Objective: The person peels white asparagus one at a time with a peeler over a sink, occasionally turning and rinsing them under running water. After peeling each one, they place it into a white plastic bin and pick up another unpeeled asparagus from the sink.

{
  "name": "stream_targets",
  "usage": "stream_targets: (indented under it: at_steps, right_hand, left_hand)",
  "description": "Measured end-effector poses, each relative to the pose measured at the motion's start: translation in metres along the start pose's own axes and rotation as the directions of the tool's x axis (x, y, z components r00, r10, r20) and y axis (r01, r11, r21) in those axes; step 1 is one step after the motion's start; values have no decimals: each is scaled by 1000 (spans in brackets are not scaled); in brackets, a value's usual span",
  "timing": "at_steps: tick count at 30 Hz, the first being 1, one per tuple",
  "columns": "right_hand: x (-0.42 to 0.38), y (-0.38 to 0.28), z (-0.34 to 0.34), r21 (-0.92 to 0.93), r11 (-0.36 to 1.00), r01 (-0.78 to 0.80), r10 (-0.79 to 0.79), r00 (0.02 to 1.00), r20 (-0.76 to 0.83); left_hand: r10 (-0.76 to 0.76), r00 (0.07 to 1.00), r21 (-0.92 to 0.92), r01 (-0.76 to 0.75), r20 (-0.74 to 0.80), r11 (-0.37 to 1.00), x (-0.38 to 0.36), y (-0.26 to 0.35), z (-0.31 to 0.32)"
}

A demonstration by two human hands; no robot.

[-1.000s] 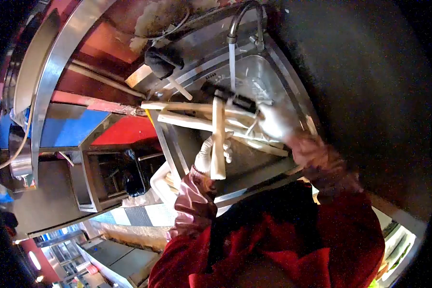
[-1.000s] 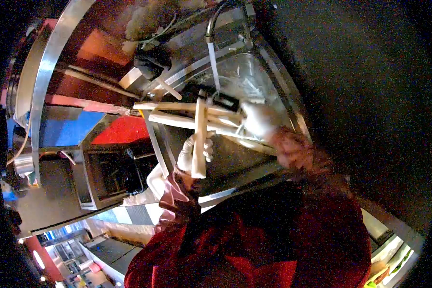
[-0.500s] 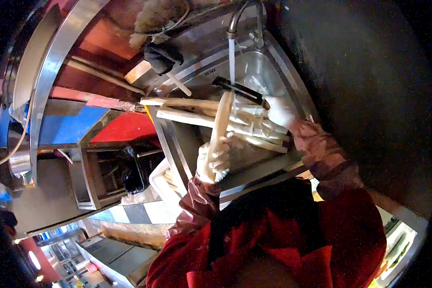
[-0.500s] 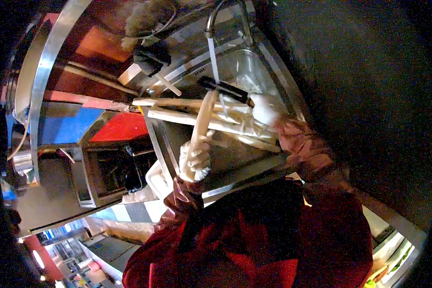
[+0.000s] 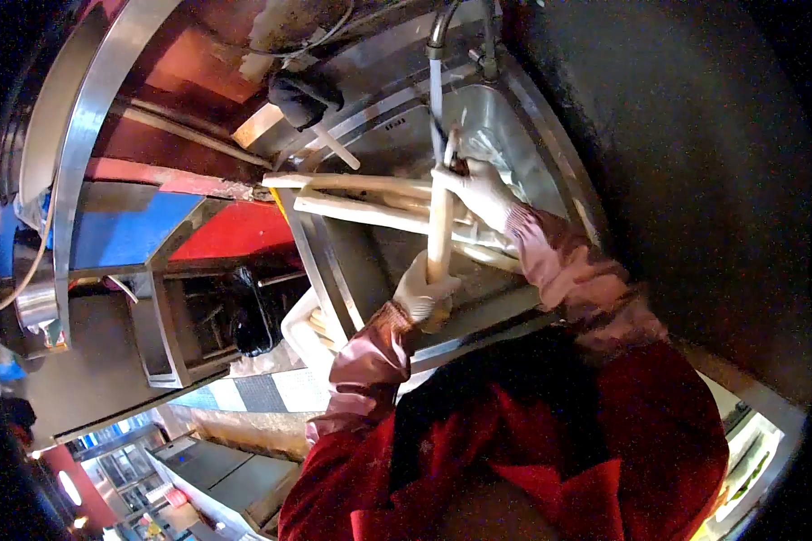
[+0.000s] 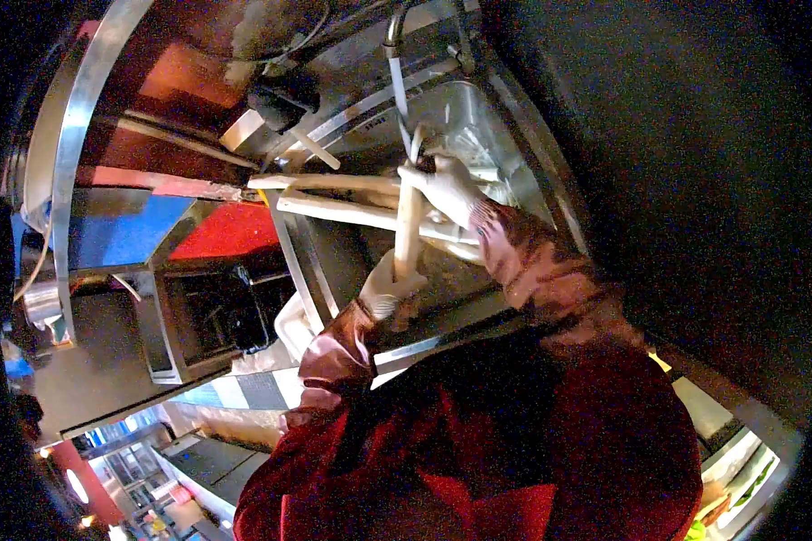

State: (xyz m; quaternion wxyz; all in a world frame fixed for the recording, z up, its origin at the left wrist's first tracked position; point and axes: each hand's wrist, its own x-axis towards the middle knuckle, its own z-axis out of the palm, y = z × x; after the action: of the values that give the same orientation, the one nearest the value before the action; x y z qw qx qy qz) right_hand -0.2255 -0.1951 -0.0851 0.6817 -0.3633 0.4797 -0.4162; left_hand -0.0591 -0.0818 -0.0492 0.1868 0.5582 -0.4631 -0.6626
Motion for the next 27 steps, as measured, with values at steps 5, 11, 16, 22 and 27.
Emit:
stream_targets:
  at_steps: [5,11,16,22,27]
  right_hand:
    - [-65,-19,-4,-921,115,373,-237,910,339]
    - [-33,-20,-57,-947,-60,316,-242,916,321]
    - [-42,-39,-60,-968,252,-20,-107,993,-48]
    - [-91,8,-7,-877,69,475,-404,817,411]
    - [-10,-12,-57,-941,310,138,-175,981,86]
  left_hand:
    - [60,976,341,15,-209,940,15,-13,-12]
    - [251,903,717,83,-348,692,-2,-21,-11]
    - [-69,998,-254,70,16,965,-12,12,-17]
    - [64,983,-616,56,170,786,0,14,-17]
    - [199,973,-530,-108,117,841,-22,18,-12]
